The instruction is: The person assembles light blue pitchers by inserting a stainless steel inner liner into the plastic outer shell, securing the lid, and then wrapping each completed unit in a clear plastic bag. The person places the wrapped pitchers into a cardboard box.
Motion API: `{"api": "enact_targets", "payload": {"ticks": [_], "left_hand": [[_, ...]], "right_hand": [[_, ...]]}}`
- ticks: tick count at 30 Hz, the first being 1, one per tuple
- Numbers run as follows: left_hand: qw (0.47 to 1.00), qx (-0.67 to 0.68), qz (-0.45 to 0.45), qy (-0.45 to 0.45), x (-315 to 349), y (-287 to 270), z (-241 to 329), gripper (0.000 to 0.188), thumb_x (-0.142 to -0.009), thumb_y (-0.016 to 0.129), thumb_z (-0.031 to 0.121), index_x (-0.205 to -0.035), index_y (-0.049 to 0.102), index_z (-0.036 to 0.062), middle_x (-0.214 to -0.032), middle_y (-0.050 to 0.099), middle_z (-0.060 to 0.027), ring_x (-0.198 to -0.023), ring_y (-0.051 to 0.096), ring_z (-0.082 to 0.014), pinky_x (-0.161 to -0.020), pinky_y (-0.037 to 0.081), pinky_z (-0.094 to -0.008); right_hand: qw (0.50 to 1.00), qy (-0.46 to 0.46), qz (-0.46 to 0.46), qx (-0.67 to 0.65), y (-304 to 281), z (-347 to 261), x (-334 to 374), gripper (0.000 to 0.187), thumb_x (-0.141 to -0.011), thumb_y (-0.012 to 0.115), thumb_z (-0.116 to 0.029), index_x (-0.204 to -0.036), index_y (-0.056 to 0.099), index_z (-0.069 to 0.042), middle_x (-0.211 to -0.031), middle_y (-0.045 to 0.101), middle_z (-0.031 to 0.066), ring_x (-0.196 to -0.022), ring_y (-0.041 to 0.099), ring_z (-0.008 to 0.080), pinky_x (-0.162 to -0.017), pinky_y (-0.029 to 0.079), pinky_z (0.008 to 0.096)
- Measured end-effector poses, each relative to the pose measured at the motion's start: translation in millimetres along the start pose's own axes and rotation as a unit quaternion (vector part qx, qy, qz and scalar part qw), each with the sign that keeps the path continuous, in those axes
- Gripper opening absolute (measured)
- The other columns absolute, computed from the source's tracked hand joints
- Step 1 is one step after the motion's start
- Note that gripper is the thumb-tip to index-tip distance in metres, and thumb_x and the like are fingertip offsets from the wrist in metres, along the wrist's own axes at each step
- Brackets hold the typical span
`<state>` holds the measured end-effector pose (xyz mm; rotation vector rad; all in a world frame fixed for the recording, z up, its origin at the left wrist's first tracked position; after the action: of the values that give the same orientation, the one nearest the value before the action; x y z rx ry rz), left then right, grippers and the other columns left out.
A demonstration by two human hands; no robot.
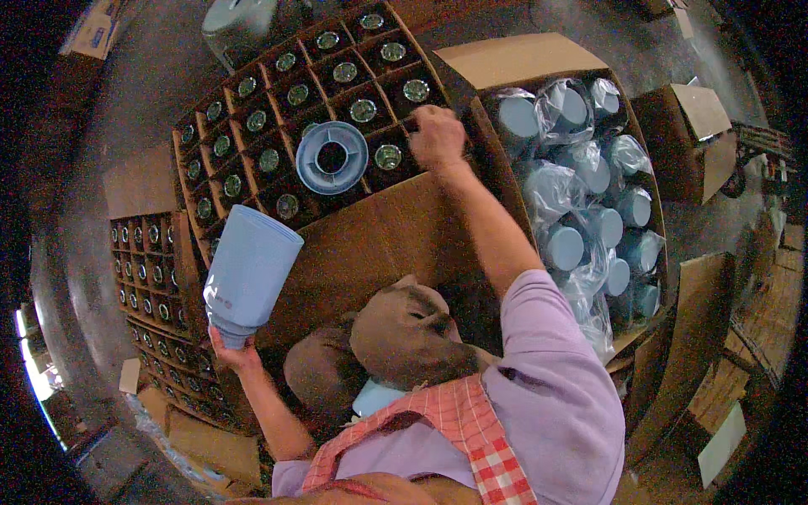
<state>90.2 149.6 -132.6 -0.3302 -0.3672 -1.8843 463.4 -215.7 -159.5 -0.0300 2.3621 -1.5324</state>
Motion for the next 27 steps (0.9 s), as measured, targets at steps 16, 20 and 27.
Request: {"api": "enact_targets", "payload": {"ticks": [16,20,27], "left_hand": [[0.989,0.136,-0.057,-0.014,42.4,11.6,51.2,0.054,-0.081,0.044,0.041,-0.121,0.044,0.0057,-0.121,0.048,-0.0098,-0.110,0.046,-0.0300,-0.088,0.041,-0.0457],[0.980,0.037,-0.162,0.107,27.4,4.7,53.3,0.056,-0.082,0.044,0.038,-0.123,0.042,-0.0001,-0.117,0.050,-0.0167,-0.104,0.052,-0.0307,-0.087,0.043,-0.0456],[0.889,0.087,-0.448,0.043,106.5,51.9,77.3,0.075,-0.067,0.058,0.045,-0.121,0.040,-0.0029,-0.115,0.049,-0.0155,-0.107,0.048,-0.0270,-0.089,0.040,-0.0375]], "right_hand": [[0.935,-0.225,-0.185,-0.205,-238.7,-46.7,-18.3,0.064,-0.048,0.077,-0.018,-0.108,0.059,-0.009,-0.099,0.061,0.0116,-0.093,0.057,0.0228,-0.082,0.044,0.0322],[0.760,-0.213,-0.483,-0.379,-274.4,-106.6,38.2,0.067,-0.047,0.075,-0.012,-0.111,0.057,-0.001,-0.098,0.061,0.0095,-0.091,0.056,0.0173,-0.083,0.044,0.0300],[0.611,0.000,-0.552,-0.568,-232.0,-152.7,148.8,0.061,-0.057,0.080,-0.015,-0.105,0.047,0.001,-0.086,0.056,0.0078,-0.074,0.056,0.0104,-0.066,0.046,0.0242]]}}
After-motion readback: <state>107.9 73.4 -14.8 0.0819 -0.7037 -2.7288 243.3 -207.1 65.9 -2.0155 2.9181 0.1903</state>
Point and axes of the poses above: each hand's wrist, its own x-axis away from the middle knuckle, its own y-axis out of the palm, z = x × y, the point moved 6 cm from there along -x, towards the middle knuckle
